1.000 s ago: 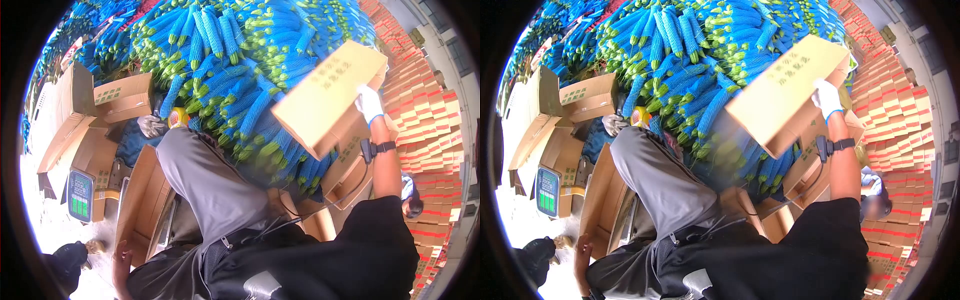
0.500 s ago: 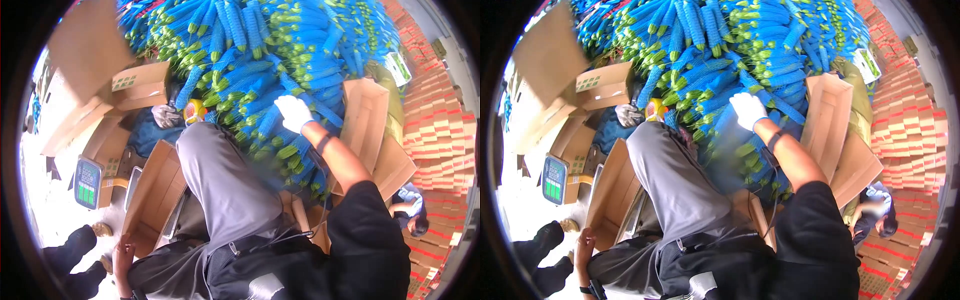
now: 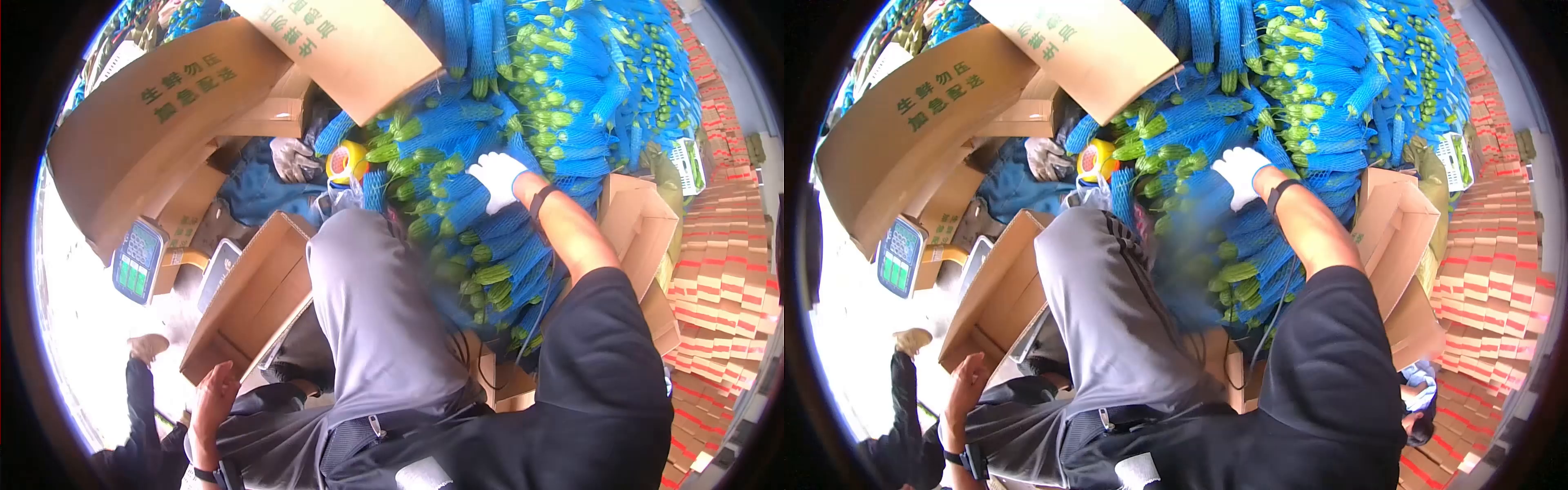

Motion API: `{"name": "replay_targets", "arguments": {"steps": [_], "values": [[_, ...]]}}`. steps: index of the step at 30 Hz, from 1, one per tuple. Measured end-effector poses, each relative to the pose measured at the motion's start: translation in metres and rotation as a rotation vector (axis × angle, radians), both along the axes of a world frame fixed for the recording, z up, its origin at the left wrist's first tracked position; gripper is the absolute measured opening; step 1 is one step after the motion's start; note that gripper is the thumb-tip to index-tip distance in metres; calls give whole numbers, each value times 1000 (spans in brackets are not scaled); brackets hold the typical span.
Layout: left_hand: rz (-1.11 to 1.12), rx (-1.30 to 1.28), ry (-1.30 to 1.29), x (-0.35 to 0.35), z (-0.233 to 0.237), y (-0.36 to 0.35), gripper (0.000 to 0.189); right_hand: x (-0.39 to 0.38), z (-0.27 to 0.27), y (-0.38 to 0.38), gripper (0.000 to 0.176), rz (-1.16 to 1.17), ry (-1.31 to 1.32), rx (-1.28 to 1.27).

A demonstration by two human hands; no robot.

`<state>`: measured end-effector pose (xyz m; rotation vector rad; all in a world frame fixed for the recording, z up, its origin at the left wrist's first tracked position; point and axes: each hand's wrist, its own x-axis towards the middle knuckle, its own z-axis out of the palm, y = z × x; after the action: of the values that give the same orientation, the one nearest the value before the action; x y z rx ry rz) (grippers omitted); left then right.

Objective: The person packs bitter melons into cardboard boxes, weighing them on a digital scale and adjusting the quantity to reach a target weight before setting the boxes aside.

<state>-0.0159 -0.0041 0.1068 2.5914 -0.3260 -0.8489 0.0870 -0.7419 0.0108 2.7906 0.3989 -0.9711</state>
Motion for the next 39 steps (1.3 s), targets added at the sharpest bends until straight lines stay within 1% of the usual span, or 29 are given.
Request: {"name": "replay_targets", "arguments": {"steps": [3,5,7,8,9,11,12,13,14,16,17,18,19,20,21,22,23,24,25,27,29,30,31,32,33,34,35,37,39], "values": [[36,-37,35,13,-10,-35,43,-3,-26,-5,96,63,-79,66],[23,-24,10,20,-16,-49,41,-14,-37,-5,90,22,-185,127],[-12,-54,-30,20,-35,-52,39,-15,-22,5,85,16,-168,58],[6,-2,24,25,-27,-64,38,-18,-20,5,82,68,-229,107],[20,-2,26,24,-34,-60,38,-17,-12,12,78,63,-204,96],[3,-97,-16,22,-53,-53,33,-18,-1,19,72,80,-232,157],[198,-157,54,28,-47,-69,36,-18,4,20,68,31,-245,195],[275,-269,22,25,-65,-61,46,-15,6,24,65,-11,-254,242],[332,-408,81,28,-59,-66,52,-11,17,36,58,-145,-201,261],[517,-725,177,27,-48,-92,64,-22,7,31,60,-249,-524,422],[627,-911,203,31,-47,-103,69,-21,23,40,64,-363,-519,442],[672,-699,177,36,-34,-109,87,-27,23,45,70,-448,-707,447],[498,-434,-251,30,-37,-107,106,-35,23,44,79,-555,-819,456],[508,-558,-390,31,-24,-115,111,-39,22,35,90,-607,-808,441],[513,-677,-532,30,-10,-119,116,-48,13,19,95,-675,-808,486],[531,-663,-563,34,-1,-114,116,-53,17,19,104,-796,-788,611],[463,-618,-761,44,7,-109,119,-60,16,16,110,-789,-858,661],[393,-564,-955,54,17,-104,122,-63,39,33,113,-916,-779,770],[358,-507,-997,62,47,-104,119,-66,35,23,111,-858,-765,770],[67,-441,-889,94,71,-95,95,-72,57,41,109,-833,-775,753],[-69,-343,-686,110,75,-85,62,-79,42,28,107,-770,-805,771],[-116,-448,-722,111,76,-84,38,-81,35,25,106,-791,-791,799],[-168,-549,-733,113,75,-82,34,-81,38,35,98,-785,-839,826],[-162,-569,-749,109,87,-89,33,-80,44,42,84,-792,-820,828],[-248,-518,-758,104,115,-93,31,-77,47,46,71,-756,-826,766],[-358,-547,-840,103,129,-100,29,-76,40,41,67,-758,-831,808],[-387,-537,-920,95,149,-106,28,-79,41,43,69,-795,-834,918],[-351,-584,-956,80,177,-100,28,-78,48,49,61,-711,-899,991],[-337,-602,-1007,63,202,-81,28,-72,54,52,64,-785,-823,1164]]}}
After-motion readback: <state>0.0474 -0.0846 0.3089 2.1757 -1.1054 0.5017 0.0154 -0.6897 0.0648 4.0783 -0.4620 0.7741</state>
